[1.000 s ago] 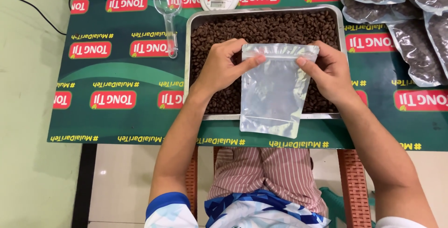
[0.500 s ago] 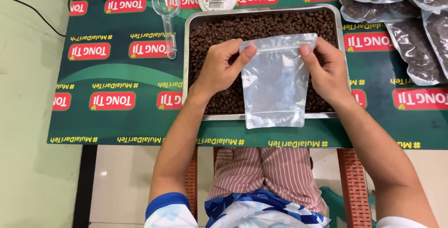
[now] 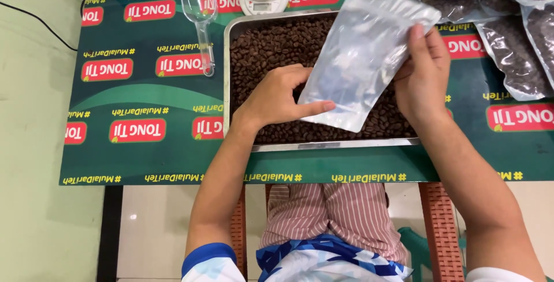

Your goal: Preparing and inspecting empty coffee bags for filling over a tray of roasted coffee beans.

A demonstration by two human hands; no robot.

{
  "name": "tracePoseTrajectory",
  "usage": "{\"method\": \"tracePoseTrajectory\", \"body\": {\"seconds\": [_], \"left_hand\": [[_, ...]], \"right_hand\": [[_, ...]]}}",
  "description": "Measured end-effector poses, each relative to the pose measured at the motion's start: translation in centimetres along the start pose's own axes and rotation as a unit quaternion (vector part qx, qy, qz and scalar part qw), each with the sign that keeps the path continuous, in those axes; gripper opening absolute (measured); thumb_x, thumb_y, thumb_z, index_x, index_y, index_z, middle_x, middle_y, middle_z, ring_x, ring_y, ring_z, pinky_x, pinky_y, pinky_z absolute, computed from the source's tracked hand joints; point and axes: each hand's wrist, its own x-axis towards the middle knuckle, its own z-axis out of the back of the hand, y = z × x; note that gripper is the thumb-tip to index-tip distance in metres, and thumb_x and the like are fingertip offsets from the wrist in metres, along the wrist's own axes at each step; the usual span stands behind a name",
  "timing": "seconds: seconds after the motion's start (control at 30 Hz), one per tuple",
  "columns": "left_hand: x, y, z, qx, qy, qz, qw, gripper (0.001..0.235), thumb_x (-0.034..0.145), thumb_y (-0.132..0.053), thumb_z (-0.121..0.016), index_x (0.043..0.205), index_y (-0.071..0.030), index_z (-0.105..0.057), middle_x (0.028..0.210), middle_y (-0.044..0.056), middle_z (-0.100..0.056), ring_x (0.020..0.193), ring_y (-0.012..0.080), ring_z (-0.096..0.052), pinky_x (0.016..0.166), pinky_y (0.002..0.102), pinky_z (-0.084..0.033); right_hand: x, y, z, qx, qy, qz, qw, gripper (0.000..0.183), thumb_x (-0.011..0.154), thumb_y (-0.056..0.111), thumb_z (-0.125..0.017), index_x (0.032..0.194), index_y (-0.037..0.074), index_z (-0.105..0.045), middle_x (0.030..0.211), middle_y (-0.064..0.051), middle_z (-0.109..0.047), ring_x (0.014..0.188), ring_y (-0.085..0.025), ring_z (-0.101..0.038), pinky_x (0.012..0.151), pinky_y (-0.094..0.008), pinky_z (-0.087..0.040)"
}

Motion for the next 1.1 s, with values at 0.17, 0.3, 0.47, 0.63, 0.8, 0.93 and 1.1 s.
{"method": "tracePoseTrajectory", "body": {"seconds": [0.17, 0.3, 0.47, 0.63, 0.8, 0.93, 1.1], "left_hand": [[0.2, 0.7, -0.4, 0.008, -0.054, -0.040, 0.998, 0.030, 0.099, -0.035, -0.068, 0.088, -0.007, -0.064, 0.076, 0.002, -0.060, 0.069, 0.0177, -0.056, 0.065, 0.034, -0.043], [0.4, 2.4, -1.1, -0.004, -0.152, -0.059, 0.987, 0.024, 0.100, -0.028, -0.071, 0.090, -0.006, -0.069, 0.064, 0.009, -0.061, 0.061, 0.0193, -0.062, 0.056, 0.028, -0.048], [0.4, 1.6, -0.8, 0.063, -0.158, -0.082, 0.982, 0.026, 0.101, -0.030, -0.070, 0.093, -0.005, -0.070, 0.068, 0.009, -0.064, 0.066, 0.0206, -0.064, 0.061, 0.029, -0.052], [0.1, -2.5, -0.1, 0.094, -0.096, -0.129, 0.982, 0.033, 0.092, -0.028, -0.076, 0.096, 0.003, -0.069, 0.080, 0.022, -0.069, 0.079, 0.0362, -0.069, 0.070, 0.044, -0.057], [-0.6, -7.3, -0.9, -0.023, -0.097, -0.075, 0.992, 0.043, 0.097, -0.035, -0.072, 0.071, -0.006, -0.052, 0.059, 0.010, -0.050, 0.066, 0.0291, -0.064, 0.060, 0.032, -0.049], [-1.4, -5.2, -6.1, -0.063, -0.117, -0.053, 0.990, 0.030, 0.097, -0.033, -0.072, 0.076, -0.012, -0.065, 0.059, 0.002, -0.057, 0.062, 0.0216, -0.064, 0.057, 0.028, -0.050], [0.1, -7.4, -11.6, 0.033, -0.182, -0.169, 0.968, 0.050, 0.095, -0.040, -0.070, 0.119, 0.004, -0.068, 0.087, 0.014, -0.068, 0.080, 0.0309, -0.068, 0.070, 0.040, -0.055]], "right_hand": [[0.2, 2.1, -1.1, 0.077, -0.025, -0.047, 0.996, 0.041, 0.098, 0.030, -0.066, 0.134, 0.011, -0.061, 0.128, -0.003, -0.072, 0.119, -0.016, -0.071, 0.103, -0.028, -0.061], [1.9, -3.4, 2.1, -0.037, 0.048, -0.016, 0.998, 0.027, 0.103, 0.023, -0.071, 0.128, 0.015, -0.065, 0.114, -0.001, -0.072, 0.107, -0.017, -0.075, 0.097, -0.036, -0.066], [0.1, -1.9, 0.1, -0.057, 0.058, -0.025, 0.996, 0.024, 0.104, 0.017, -0.070, 0.124, 0.006, -0.066, 0.110, -0.004, -0.073, 0.102, -0.015, -0.075, 0.091, -0.036, -0.065], [0.2, 0.6, -1.2, -0.028, 0.038, 0.015, 0.999, 0.027, 0.099, 0.011, -0.074, 0.124, 0.006, -0.063, 0.106, -0.001, -0.072, 0.100, -0.013, -0.075, 0.093, -0.030, -0.063], [-1.5, 3.0, -1.0, -0.056, 0.073, -0.009, 0.996, 0.053, 0.094, 0.013, -0.077, 0.140, 0.006, -0.052, 0.102, -0.011, -0.074, 0.086, -0.020, -0.077, 0.071, -0.034, -0.067], [-4.1, 4.8, 2.2, -0.103, 0.052, -0.028, 0.993, 0.045, 0.101, 0.020, -0.067, 0.143, 0.007, -0.055, 0.104, -0.008, -0.073, 0.087, -0.014, -0.073, 0.072, -0.034, -0.066], [-8.7, 7.6, 8.7, -0.124, 0.011, -0.033, 0.992, 0.075, 0.082, 0.004, -0.081, 0.149, 0.008, -0.047, 0.108, -0.010, -0.073, 0.085, -0.016, -0.075, 0.068, -0.028, -0.065]]}}
